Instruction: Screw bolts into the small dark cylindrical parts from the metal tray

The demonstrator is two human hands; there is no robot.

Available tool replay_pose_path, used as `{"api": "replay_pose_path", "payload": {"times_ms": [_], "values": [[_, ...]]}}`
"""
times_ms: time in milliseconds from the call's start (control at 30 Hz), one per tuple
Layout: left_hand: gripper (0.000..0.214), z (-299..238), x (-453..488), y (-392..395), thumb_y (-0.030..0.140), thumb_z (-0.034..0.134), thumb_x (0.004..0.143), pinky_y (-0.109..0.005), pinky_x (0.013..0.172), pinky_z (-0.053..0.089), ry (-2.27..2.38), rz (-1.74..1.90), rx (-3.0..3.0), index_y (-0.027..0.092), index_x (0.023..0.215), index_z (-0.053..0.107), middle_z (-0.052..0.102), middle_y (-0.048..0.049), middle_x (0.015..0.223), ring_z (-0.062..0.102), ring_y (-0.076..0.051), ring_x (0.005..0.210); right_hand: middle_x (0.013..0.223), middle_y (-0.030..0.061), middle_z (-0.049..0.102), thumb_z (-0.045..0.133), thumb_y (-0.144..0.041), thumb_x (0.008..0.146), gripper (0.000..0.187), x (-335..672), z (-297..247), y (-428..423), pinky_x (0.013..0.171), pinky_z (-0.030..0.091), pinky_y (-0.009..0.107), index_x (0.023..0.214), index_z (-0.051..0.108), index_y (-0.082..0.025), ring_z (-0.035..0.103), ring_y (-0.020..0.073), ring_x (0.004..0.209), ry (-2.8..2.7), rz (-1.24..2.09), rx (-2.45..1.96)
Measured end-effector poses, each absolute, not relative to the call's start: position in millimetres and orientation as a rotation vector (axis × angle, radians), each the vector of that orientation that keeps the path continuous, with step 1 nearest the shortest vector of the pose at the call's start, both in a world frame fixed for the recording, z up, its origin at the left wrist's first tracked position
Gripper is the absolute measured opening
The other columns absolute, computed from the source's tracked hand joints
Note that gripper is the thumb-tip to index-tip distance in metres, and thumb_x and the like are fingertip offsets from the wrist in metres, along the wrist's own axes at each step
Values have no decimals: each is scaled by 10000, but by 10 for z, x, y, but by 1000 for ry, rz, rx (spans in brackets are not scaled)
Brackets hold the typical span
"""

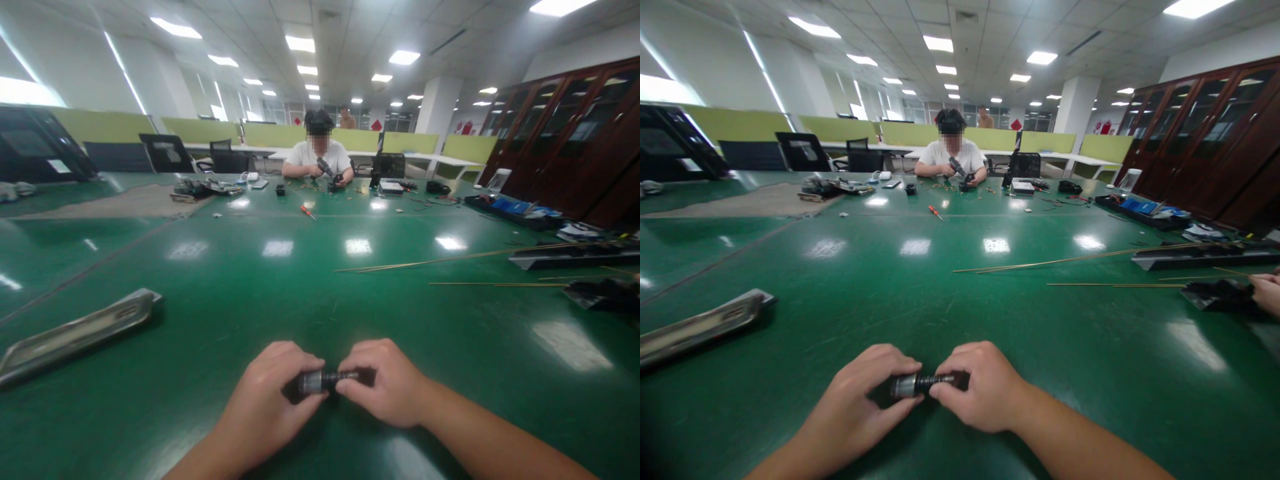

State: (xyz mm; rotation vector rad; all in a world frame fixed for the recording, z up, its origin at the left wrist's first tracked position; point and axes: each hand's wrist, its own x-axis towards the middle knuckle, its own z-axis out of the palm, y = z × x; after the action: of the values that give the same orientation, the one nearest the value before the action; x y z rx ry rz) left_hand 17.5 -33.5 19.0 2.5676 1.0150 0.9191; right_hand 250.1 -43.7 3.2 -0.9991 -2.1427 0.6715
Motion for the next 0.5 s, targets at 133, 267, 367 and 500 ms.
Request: {"api": "replay_pose_path", "payload": {"times_ms": [133,267,367,500], "values": [[168,183,166,-322,204,725,815,-295,735,531,1023,926,2571,230,979,698,730,-18,887,668,-170,814,711,17,681,658,-292,900,159,2512,23,-428,638,415,255,852,764,-184,605,145,655,-2140,680,-1005],[168,180,153,-316,201,728,815,-293,744,532,1019,949,2573,234,976,693,731,-10,888,668,-165,814,706,15,678,660,-293,899,159,2514,17,-420,636,414,251,847,762,-184,602,141,649,-2120,685,-1005],[173,183,145,-321,198,722,821,-294,749,533,1024,935,2573,237,986,688,731,-7,896,668,-164,823,698,14,676,661,-293,898,160,2511,16,-420,631,411,253,840,761,-183,599,140,641,-2122,684,-1004],[176,191,133,-321,210,726,815,-294,740,534,1017,940,2582,231,987,693,733,-16,894,667,-171,821,696,16,678,662,-287,895,152,2509,15,-417,623,412,253,838,762,-187,602,142,637,-2117,673,-1017]]}}
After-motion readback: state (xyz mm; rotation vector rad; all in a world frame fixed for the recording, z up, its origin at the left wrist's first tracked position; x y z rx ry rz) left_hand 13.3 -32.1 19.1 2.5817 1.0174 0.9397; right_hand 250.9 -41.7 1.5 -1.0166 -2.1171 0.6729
